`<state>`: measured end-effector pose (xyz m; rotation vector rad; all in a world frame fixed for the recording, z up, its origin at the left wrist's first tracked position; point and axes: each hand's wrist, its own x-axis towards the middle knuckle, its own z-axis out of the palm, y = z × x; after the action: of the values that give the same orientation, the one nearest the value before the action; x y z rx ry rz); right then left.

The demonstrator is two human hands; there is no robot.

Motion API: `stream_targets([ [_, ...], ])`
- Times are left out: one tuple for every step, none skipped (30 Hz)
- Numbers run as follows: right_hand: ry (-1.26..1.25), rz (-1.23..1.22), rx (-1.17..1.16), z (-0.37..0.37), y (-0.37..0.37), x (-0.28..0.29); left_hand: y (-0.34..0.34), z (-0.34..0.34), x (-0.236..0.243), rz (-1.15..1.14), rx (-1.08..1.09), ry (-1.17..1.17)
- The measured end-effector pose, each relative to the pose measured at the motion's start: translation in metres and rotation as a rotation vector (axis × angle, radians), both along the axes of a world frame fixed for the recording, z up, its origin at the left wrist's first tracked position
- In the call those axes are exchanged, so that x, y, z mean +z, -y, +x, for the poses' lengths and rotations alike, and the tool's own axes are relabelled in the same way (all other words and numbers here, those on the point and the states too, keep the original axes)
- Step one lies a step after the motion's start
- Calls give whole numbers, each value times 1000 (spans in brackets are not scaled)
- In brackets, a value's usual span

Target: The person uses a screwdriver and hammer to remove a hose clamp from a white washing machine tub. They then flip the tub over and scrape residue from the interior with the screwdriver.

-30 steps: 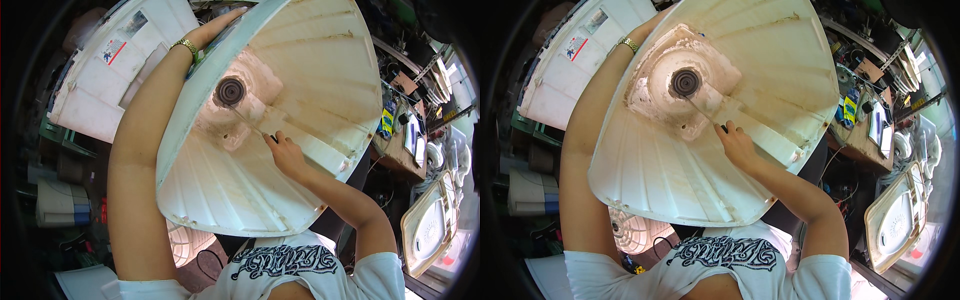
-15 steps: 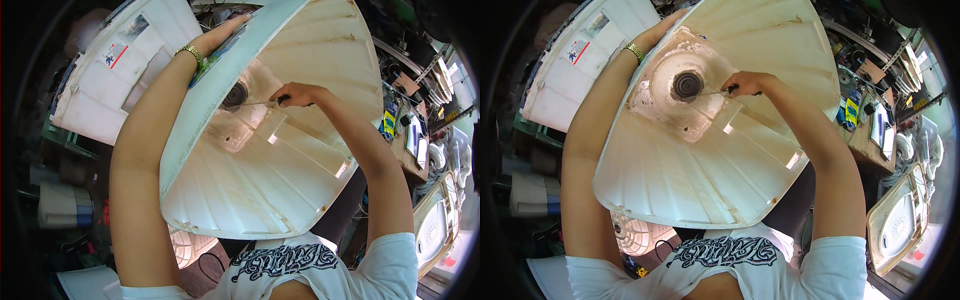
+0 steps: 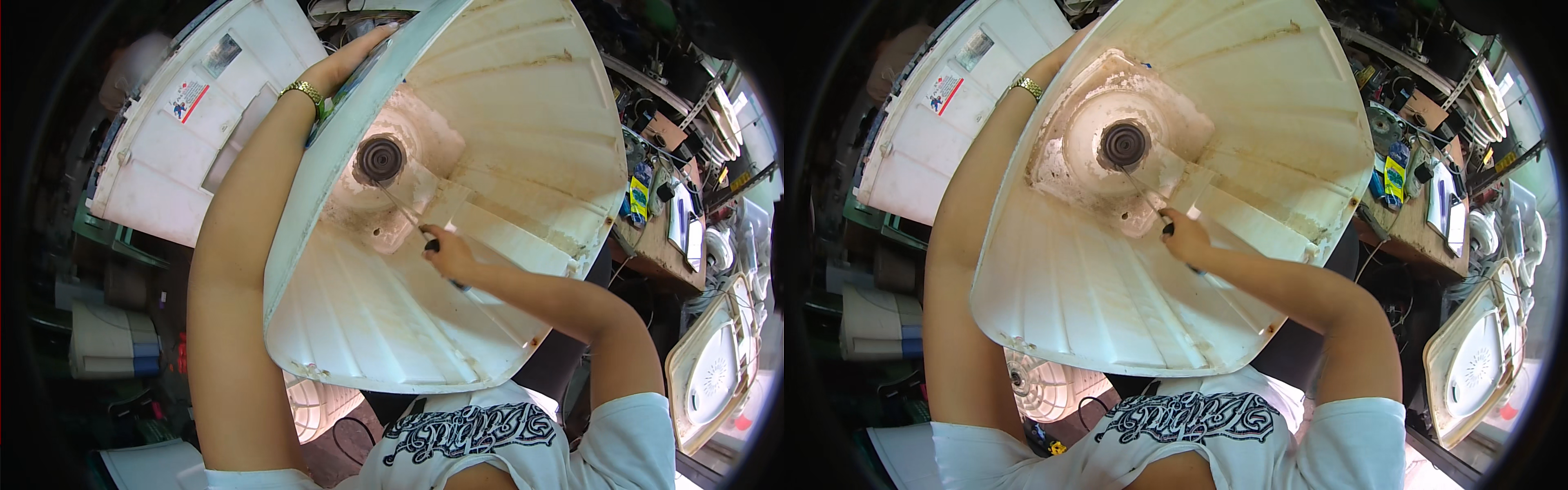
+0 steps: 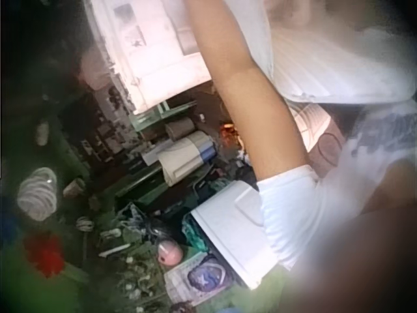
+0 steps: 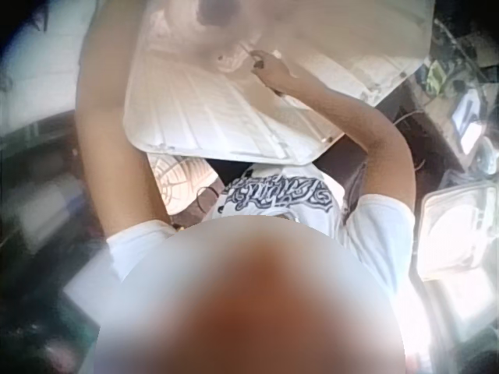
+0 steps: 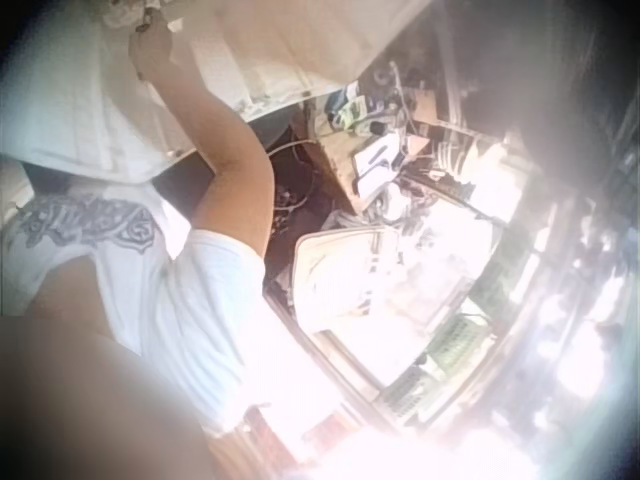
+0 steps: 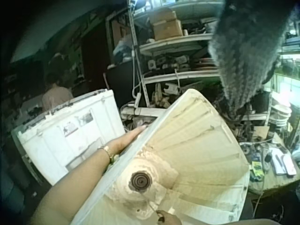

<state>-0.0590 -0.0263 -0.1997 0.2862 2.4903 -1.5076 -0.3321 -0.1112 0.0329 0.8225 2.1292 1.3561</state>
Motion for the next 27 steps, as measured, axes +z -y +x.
stream_targets([
  [-55, 0, -47, 4, 18, -16, -2, -2, -1, 14, -9, -10],
  [-22, -11, -32, 5, 33, -26, -3, -5, -4, 26, -15, -17],
  [7, -21, -16, 2, 45, -34, -2, -9, -6, 38, -22, -23],
  [30, -30, -2, -4, 50, -43, -4, -11, -5, 47, -26, -29],
  [27, 3, 69, -8, 50, -52, -2, -13, -7, 55, -24, -24],
  [26, 35, 140, -12, 49, -54, -1, -14, -7, 52, -17, -11],
  [24, 66, 211, -19, 49, -57, 0, -16, -8, 50, -7, 1],
  [-90, 98, 151, -29, 49, -58, 4, -18, -8, 47, 3, 14],
  [-193, 134, 94, -43, 47, -46, 7, -15, -12, 54, 5, -46],
  [-296, 170, 36, -58, 45, -35, 10, -11, -11, 41, 21, 20],
  [-398, 139, -53, -83, 41, -26, 8, -5, -7, 30, 28, 87],
  [-500, 105, -136, -109, 40, -16, 8, 1, -4, 18, 41, 154],
  [-512, 122, -210, -131, 47, -6, 11, 4, -2, -2, 66, 146],
  [-528, 147, -300, -149, 50, 3, 6, 7, 1, 16, 70, 88],
  [-493, 197, -321, -163, 57, 5, 0, 10, 4, 31, 74, 29],
  [-457, 247, -348, -178, 62, 4, -7, 13, 8, 46, 73, -30],
  [-420, 297, -376, -190, 58, 2, -16, 16, 12, 59, 59, -42],
  [-447, 287, -346, -191, 63, -3, -8, 17, 5, 64, 79, -39],
  [-474, 277, -320, -192, 64, -7, -3, 18, 1, 68, 95, -37],
  [-501, 268, -296, -192, 65, -12, 1, 17, 0, 61, 82, -57],
  [-599, 288, -295, -192, 60, -16, 3, 18, 1, 64, 62, -78],
  [-646, 313, -261, -195, 56, -19, 2, 19, 2, 72, 36, -87],
  [-692, 338, -229, -200, 51, -20, 1, 19, 4, 83, 9, -96],
  [-738, 359, -189, -200, 50, -19, 2, 21, 4, 82, 27, -87],
  [-693, 355, -182, -196, 49, -20, 3, 25, 3, 81, 43, -77],
  [-705, 360, -154, -194, 46, -19, 3, 27, 2, 79, 59, -67],
  [-724, 364, -127, -196, 43, -19, 4, 24, 0, 80, 47, -55],
])
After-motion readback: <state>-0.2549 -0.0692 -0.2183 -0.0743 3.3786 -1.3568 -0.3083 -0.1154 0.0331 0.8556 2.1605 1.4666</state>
